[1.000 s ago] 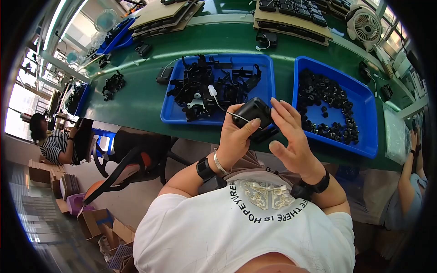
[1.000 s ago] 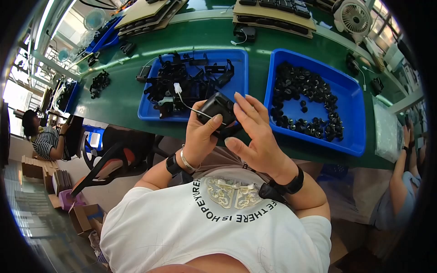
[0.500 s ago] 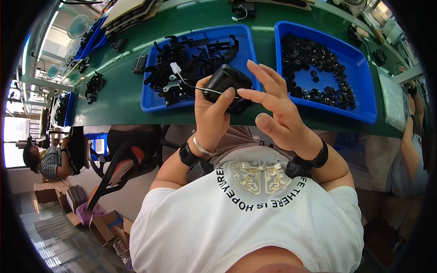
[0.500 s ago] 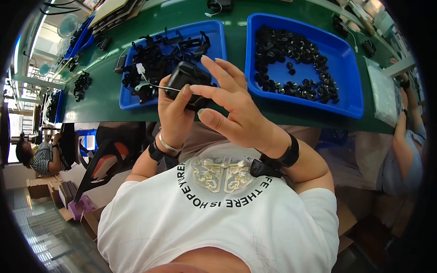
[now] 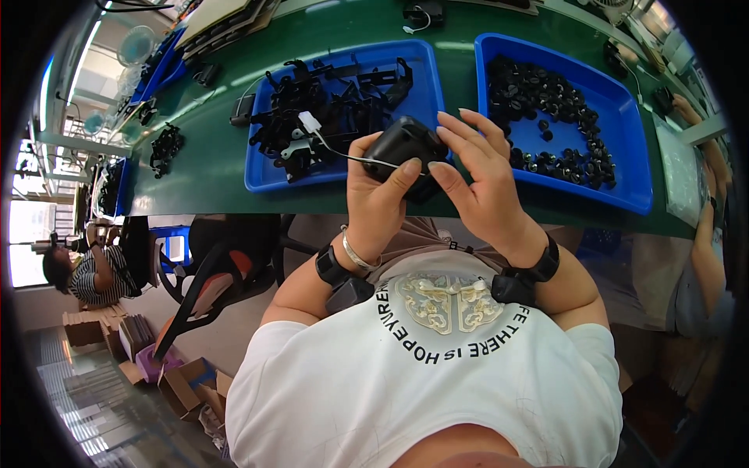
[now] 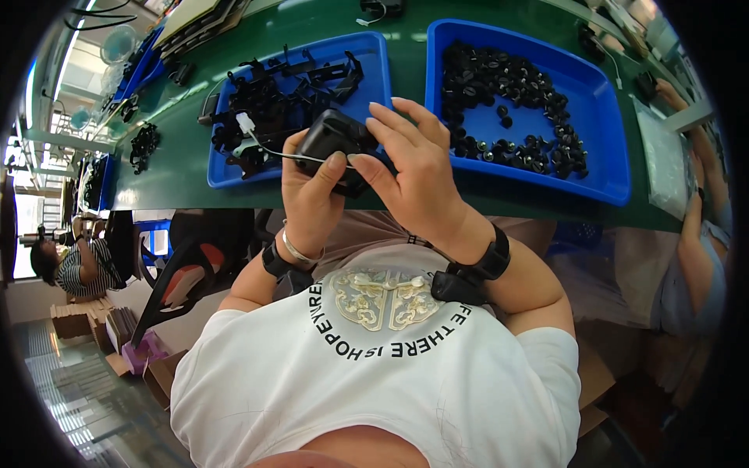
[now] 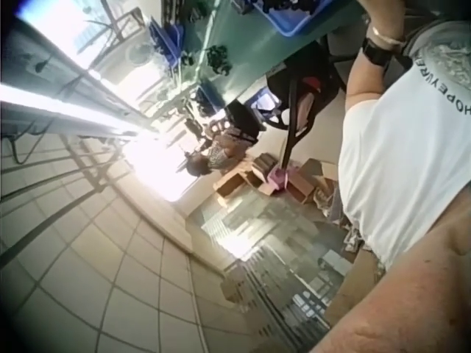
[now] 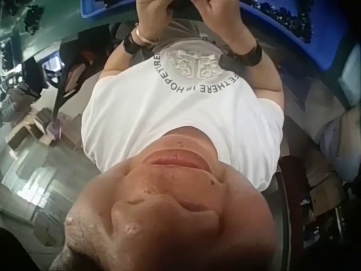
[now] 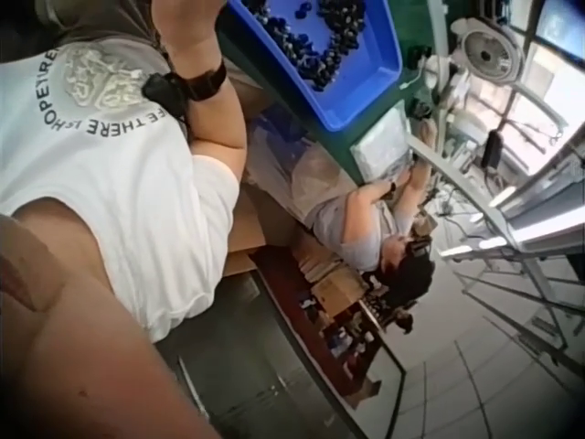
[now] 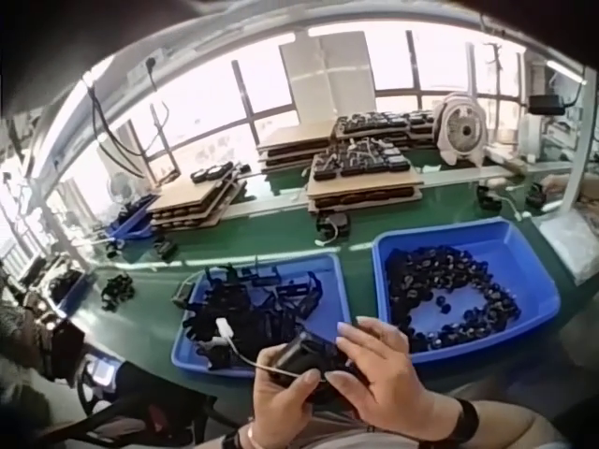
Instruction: The person assembles a device by fitting a metal bracket onto a black housing and inserting two plastic pins from a tray. After pressing the pins into place by hand, they set the completed assembly onto a stack on the workbench.
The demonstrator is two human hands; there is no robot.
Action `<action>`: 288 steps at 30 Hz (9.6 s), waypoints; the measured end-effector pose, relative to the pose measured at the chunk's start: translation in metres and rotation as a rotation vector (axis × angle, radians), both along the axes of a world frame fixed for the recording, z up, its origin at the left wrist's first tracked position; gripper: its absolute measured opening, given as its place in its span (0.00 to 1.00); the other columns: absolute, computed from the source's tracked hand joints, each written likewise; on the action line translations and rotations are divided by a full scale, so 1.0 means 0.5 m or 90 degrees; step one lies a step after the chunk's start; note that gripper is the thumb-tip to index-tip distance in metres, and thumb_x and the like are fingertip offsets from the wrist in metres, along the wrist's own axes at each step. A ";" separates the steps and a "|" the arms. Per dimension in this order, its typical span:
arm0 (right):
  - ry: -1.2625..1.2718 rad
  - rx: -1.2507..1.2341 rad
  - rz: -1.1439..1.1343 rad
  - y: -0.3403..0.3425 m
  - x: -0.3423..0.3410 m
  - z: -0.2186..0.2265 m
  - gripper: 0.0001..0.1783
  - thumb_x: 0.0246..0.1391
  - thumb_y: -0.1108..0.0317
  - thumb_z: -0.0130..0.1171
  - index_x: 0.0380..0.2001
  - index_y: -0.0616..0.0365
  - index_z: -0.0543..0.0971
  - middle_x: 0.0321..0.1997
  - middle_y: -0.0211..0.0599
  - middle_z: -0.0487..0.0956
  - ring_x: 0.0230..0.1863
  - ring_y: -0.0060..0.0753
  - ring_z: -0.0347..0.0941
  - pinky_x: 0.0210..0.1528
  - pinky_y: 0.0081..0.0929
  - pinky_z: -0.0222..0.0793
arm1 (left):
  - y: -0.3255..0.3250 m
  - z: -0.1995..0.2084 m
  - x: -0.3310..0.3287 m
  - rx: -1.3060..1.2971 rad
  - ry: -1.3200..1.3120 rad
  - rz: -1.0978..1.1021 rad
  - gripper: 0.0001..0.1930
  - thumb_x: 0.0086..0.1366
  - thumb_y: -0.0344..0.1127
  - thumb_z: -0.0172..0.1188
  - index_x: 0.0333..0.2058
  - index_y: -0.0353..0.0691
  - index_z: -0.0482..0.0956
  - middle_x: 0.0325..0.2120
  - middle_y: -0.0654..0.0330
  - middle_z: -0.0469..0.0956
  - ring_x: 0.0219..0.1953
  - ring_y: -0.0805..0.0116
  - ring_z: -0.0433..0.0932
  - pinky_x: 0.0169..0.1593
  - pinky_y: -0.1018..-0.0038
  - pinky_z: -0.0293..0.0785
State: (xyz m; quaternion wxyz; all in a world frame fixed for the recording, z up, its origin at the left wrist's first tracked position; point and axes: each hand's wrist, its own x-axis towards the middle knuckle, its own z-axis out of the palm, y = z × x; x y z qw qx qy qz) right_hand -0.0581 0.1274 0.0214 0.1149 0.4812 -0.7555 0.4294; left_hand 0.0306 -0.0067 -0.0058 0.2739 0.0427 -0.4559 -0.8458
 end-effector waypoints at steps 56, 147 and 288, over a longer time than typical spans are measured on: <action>0.173 -0.055 -0.012 -0.048 0.027 0.034 0.13 0.52 0.74 0.54 0.41 0.68 0.76 0.47 0.41 0.76 0.49 0.42 0.68 0.52 0.33 0.59 | -0.011 0.007 0.019 -0.085 0.020 0.048 0.24 0.57 0.28 0.62 0.48 0.41 0.58 0.38 0.63 0.69 0.38 0.80 0.70 0.39 0.83 0.72; 0.302 -0.028 -0.049 -0.045 0.033 0.018 0.14 0.50 0.75 0.54 0.41 0.68 0.76 0.49 0.40 0.74 0.51 0.40 0.66 0.52 0.36 0.57 | -0.019 0.010 0.014 0.012 -0.032 -0.003 0.26 0.57 0.29 0.62 0.48 0.38 0.55 0.38 0.61 0.69 0.38 0.78 0.71 0.39 0.82 0.74; 0.044 -0.025 0.098 0.037 -0.003 -0.004 0.08 0.48 0.71 0.61 0.26 0.65 0.74 0.24 0.37 0.72 0.21 0.32 0.68 0.21 0.21 0.63 | 0.001 0.028 0.032 -0.033 -0.118 -0.105 0.27 0.52 0.25 0.65 0.49 0.39 0.62 0.39 0.60 0.72 0.40 0.73 0.74 0.45 0.76 0.73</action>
